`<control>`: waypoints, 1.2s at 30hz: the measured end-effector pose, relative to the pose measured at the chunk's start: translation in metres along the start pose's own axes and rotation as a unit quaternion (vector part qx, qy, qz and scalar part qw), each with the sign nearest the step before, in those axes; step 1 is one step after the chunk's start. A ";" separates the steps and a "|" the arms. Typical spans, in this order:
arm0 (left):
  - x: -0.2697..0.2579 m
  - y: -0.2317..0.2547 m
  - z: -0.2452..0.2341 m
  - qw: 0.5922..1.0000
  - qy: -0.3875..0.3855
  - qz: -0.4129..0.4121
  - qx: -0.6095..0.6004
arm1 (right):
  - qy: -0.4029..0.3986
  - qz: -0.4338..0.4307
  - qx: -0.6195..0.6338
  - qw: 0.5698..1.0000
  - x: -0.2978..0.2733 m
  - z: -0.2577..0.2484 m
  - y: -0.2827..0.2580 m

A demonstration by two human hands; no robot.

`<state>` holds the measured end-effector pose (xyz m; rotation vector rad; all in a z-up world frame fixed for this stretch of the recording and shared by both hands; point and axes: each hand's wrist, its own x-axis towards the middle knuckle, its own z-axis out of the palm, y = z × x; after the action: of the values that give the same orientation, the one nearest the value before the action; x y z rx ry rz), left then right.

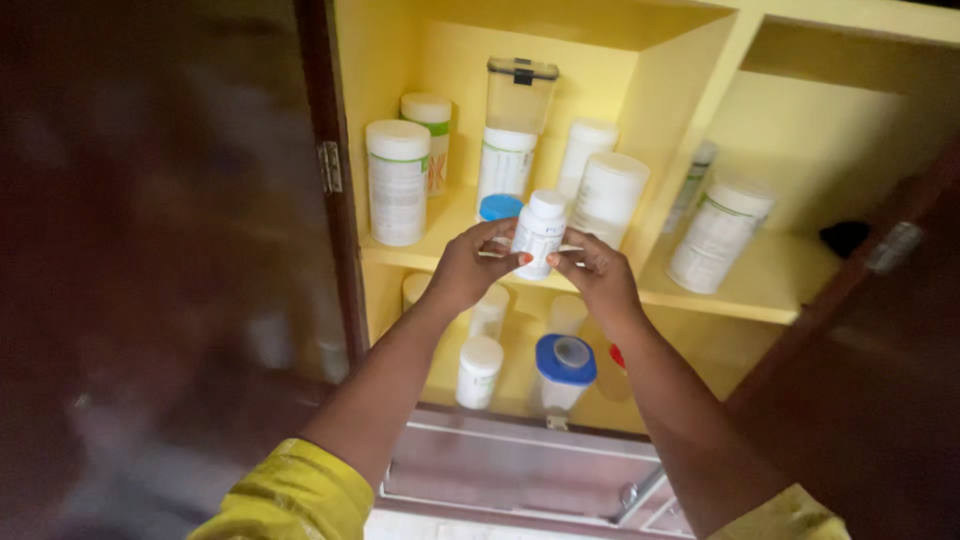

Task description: The person picks up various containers from a basket on a table, walks to a wall cabinet, and places them on shelves. The person repeats this process for multiple containers, including a clear rectangular container, a red-lidded jar, and several smaller jars, then closes the cabinet.

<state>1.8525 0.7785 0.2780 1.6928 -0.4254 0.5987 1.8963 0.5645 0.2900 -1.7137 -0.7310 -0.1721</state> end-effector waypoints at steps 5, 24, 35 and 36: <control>0.065 -0.038 -0.028 1.000 -0.005 -0.025 -0.008 | -0.012 -0.050 0.027 0.998 0.079 0.010 0.034; 0.162 -0.132 -0.062 0.998 -0.014 -0.023 0.052 | -0.014 -0.064 0.013 0.998 0.187 0.027 0.100; 0.160 -0.135 -0.065 0.995 -0.015 -0.024 0.096 | -0.040 -0.044 0.031 0.998 0.195 0.024 0.113; 0.159 -0.135 -0.065 0.995 -0.015 -0.027 0.098 | -0.040 -0.034 0.036 0.998 0.195 0.025 0.114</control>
<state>2.0478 0.8766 0.2762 1.8970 -0.3493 0.5914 2.1064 0.6495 0.2825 -1.6355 -0.8456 -0.1242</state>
